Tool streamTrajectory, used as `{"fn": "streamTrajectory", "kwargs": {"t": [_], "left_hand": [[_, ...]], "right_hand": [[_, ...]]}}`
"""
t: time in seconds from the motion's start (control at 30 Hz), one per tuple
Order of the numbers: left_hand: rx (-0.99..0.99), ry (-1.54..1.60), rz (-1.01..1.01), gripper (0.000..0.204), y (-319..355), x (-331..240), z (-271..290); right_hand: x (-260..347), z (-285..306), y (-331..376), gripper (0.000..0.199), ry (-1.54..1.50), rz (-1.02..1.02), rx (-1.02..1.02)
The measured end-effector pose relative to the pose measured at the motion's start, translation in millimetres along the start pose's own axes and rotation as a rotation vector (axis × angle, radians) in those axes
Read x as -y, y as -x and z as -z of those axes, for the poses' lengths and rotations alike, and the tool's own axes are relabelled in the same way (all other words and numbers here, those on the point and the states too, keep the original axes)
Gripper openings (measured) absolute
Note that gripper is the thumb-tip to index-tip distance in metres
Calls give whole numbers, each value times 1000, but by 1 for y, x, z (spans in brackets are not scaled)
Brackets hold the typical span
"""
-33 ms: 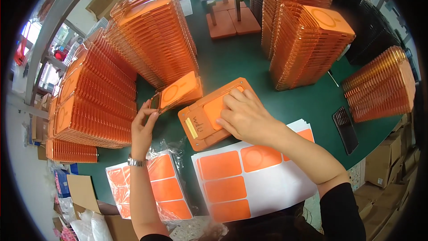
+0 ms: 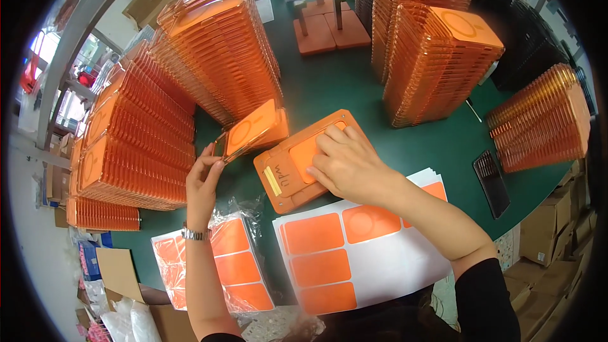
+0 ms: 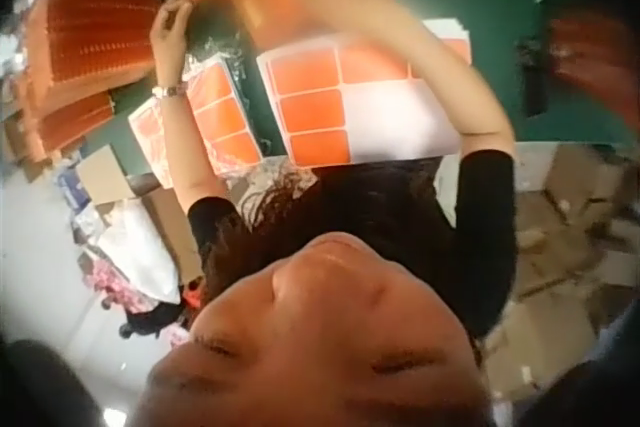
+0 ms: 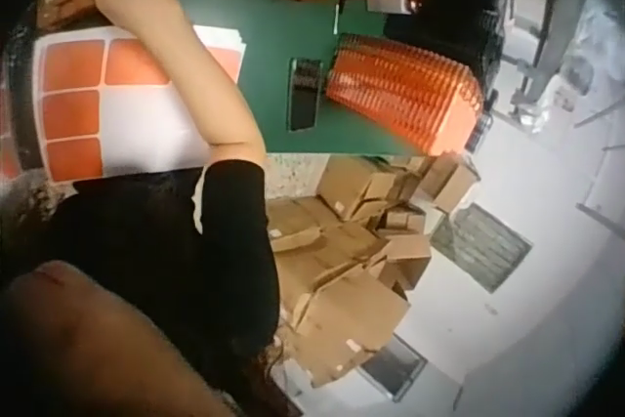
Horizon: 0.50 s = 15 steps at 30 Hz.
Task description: Cleaning orange plastic phone case parts with a cotton swab and applying adhesive stickers.
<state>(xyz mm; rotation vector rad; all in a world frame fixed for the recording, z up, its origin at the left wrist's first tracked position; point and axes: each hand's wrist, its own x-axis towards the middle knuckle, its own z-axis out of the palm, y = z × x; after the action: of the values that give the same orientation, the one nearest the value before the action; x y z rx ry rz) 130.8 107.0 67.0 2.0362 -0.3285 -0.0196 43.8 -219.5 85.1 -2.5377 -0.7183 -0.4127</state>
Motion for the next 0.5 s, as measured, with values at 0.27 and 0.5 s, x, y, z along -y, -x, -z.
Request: {"fn": "streamTrajectory", "kwargs": {"t": [0.27,0.5], "left_hand": [[11,259,9,12,33,-55,-29],[15,227,21,12,42,-54,-81]], "right_hand": [[9,-24,-2,25,300,29,19],[-11,8,41,25,-50,44,-312]]}}
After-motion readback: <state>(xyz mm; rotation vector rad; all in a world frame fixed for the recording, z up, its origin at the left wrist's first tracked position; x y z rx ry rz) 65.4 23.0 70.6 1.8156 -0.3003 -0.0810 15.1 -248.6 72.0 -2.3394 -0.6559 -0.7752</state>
